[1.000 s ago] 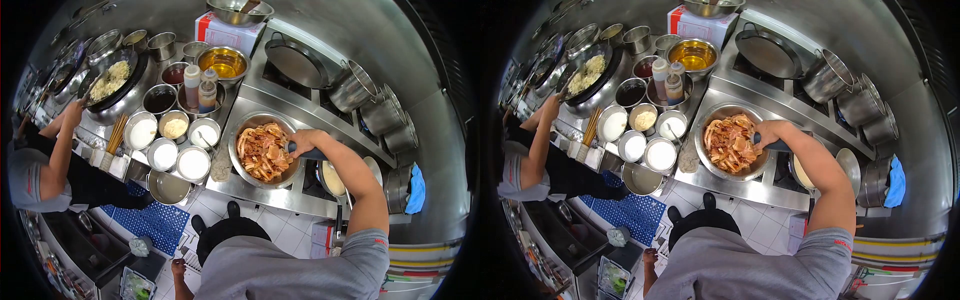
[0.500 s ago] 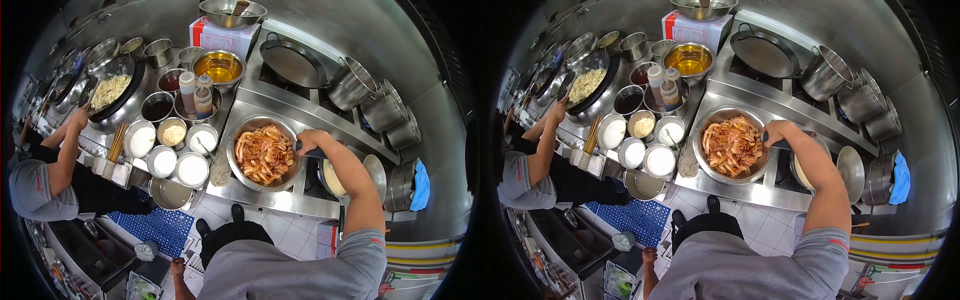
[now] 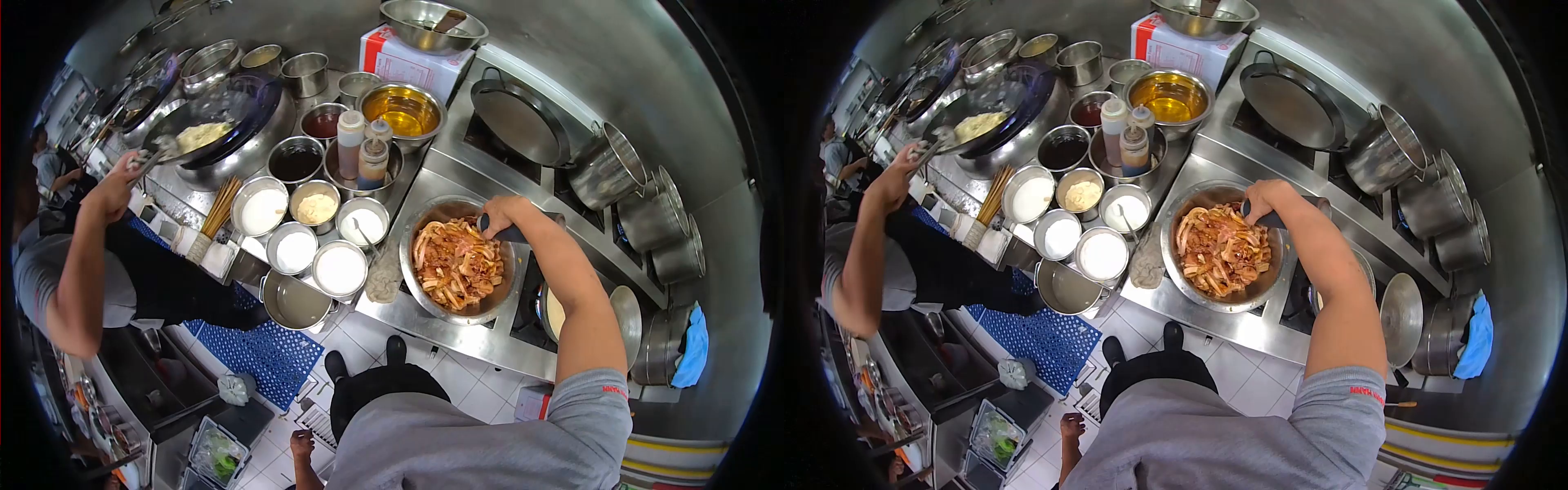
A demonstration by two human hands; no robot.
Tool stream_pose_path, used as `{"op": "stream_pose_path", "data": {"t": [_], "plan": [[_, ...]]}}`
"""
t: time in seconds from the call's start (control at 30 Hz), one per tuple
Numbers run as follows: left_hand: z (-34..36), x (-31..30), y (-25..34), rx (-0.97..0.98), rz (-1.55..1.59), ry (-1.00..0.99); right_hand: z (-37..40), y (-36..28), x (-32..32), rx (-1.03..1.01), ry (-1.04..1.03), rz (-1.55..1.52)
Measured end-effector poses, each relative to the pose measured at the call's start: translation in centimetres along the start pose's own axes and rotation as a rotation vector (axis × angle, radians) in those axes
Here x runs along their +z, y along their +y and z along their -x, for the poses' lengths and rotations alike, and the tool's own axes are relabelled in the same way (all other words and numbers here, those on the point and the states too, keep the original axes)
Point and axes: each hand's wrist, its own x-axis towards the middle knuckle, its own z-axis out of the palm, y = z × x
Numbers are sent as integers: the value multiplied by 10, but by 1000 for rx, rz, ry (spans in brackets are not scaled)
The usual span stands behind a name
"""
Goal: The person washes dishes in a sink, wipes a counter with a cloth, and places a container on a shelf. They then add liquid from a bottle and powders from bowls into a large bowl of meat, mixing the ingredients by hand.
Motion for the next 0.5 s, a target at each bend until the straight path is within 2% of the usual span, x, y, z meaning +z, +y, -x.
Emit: {"op": "stream_pose_path", "data": {"t": [0.2,0.5], "plan": [[-6,2,-7,-29,78,-9,7,-37,-25,-66,-4,44],[-28,-18,4,47,11,-41,7,-77,-18,-185,39,80]]}}
